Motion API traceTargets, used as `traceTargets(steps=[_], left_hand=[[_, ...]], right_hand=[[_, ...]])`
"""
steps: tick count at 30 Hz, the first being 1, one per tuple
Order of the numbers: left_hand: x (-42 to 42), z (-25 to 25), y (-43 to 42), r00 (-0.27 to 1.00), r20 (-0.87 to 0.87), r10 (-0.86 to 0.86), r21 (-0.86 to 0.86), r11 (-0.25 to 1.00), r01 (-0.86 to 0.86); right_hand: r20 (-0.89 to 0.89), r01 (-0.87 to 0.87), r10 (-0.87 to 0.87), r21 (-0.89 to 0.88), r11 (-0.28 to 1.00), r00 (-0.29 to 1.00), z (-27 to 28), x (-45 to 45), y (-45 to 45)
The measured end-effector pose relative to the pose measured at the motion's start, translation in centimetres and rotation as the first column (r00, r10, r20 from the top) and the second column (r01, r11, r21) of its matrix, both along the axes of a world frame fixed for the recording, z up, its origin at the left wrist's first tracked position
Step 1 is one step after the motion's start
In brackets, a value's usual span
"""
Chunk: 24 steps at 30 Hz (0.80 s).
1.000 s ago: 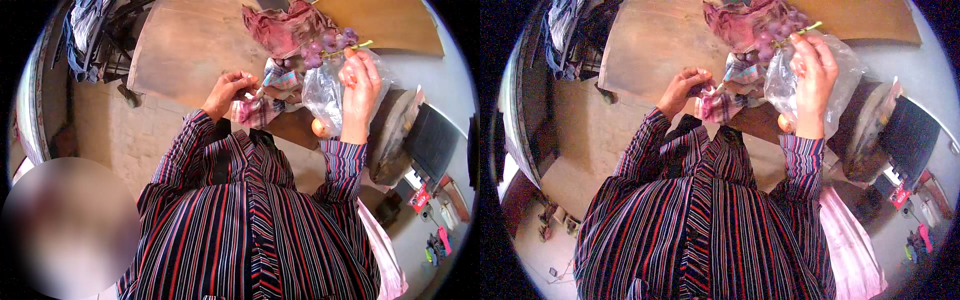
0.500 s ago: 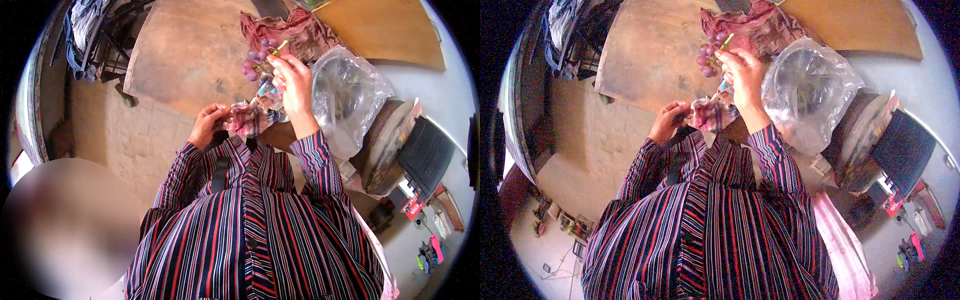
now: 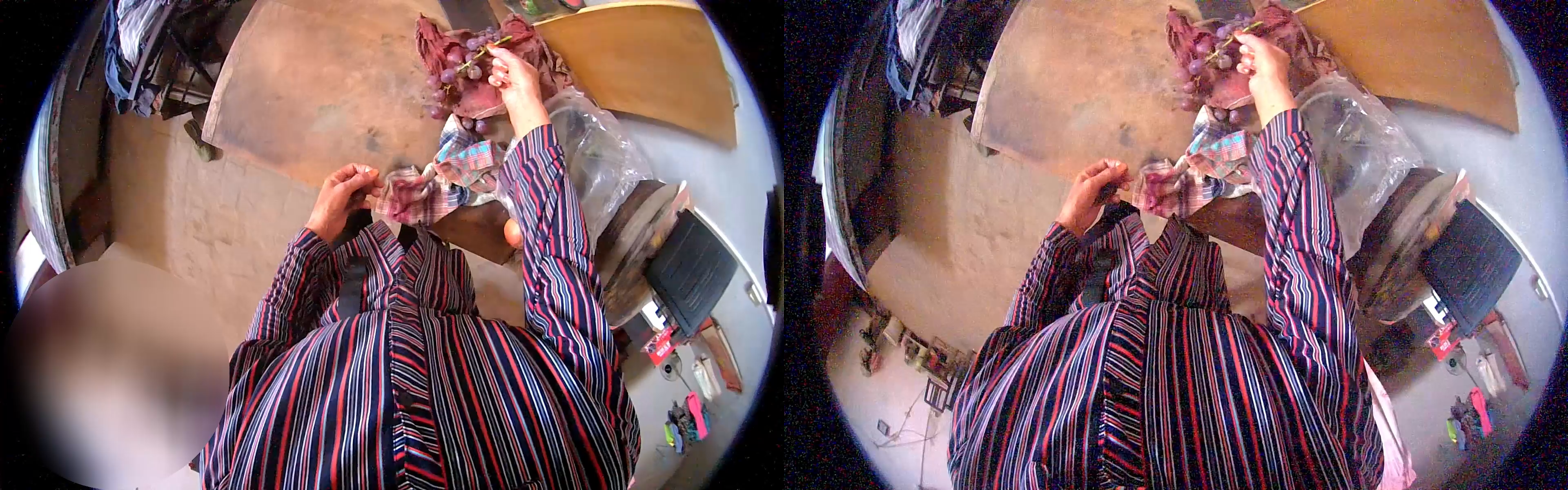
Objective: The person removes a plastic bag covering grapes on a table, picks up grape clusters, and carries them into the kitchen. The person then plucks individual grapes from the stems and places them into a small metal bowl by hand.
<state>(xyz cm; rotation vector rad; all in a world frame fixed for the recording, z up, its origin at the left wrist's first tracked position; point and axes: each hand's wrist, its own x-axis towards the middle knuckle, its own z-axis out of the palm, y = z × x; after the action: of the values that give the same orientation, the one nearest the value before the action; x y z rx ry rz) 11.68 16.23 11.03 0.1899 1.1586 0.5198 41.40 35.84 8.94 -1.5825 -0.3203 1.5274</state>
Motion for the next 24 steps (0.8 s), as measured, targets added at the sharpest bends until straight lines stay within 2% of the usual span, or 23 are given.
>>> traceTargets(steps=[2, 5, 6, 8, 9, 10, 11, 12, 14, 18, 20, 24], left_hand=[[0.0, -0.4, -0.1, 1.0, 0.005, 0.001, 0.002, 1.0, -0.001], [0.1, -0.3, 0.0, 1.0, 0.028, 0.012, 0.015, 1.0, -0.012], [0.0, -0.1, 0.2, 0.999, 0.038, 0.024, 0.022, 0.999, -0.025], [-0.1, -0.1, 0.3, 0.999, 0.035, 0.027, 0.012, 1.0, -0.027], [-0.2, -0.1, 0.5, 0.999, 0.05, 0.02, 0.013, 1.0, -0.02], [-0.3, -0.2, 0.7, 0.998, 0.066, 0.013, 0.013, 1.0, -0.013], [-0.4, -0.4, 0.7, 0.997, 0.072, 0.012, 0.014, 1.0, -0.013], [-0.5, -0.8, 0.7, 0.997, 0.079, 0.002, 0.012, 1.0, -0.002], [-0.3, -1.1, 0.8, 0.996, 0.093, -0.009, 0.01, 1.0, 0.009], [-0.6, -0.9, 1.0, 0.997, 0.073, -0.027, 0.005, 1.0, 0.027], [-0.6, -0.9, 0.9, 0.997, 0.064, -0.032, 0.015, 0.999, 0.031], [-0.5, -0.8, 0.6, 0.999, 0.025, -0.043, 0.005, 0.999, 0.042]], right_hand=[[-0.071, -0.082, 0.078, -0.065, 0.994, 0.994, -1.4, 1.7, 0.5], [-0.004, -0.155, 0.155, -0.019, 0.988, 0.988, 0.9, 1.9, -0.2], [0.136, -0.249, 0.247, 0.002, 0.968, 0.96, 2.3, 2.2, -0.7], [0.517, -0.39, 0.41, -0.153, 0.908, 0.751, 3.3, 3.7, -1.7], [0.522, -0.388, 0.409, -0.155, 0.908, 0.748, 3.2, 4.6, -2.7], [0.818, -0.568, 0.494, -0.267, 0.779, 0.293, 2.8, 5.6, -4.0], [0.885, -0.633, 0.396, -0.454, 0.627, -0.243, 2.8, 6.2, -5.1], [0.753, -0.522, 0.471, -0.658, 0.543, -0.46, 4.3, 4.5, -5.9], [0.69, -0.532, 0.206, -0.684, 0.499, -0.694, 2.3, 5.7, -7.6], [0.677, -0.497, 0.205, -0.681, 0.537, -0.707, 1.3, 4.5, -8.5], [0.628, -0.436, 0.308, -0.745, 0.505, -0.715, 1.6, 3.8, -8.5], [0.616, -0.436, 0.212, -0.722, 0.537, -0.759, -0.5, 5.2, -9.0]])
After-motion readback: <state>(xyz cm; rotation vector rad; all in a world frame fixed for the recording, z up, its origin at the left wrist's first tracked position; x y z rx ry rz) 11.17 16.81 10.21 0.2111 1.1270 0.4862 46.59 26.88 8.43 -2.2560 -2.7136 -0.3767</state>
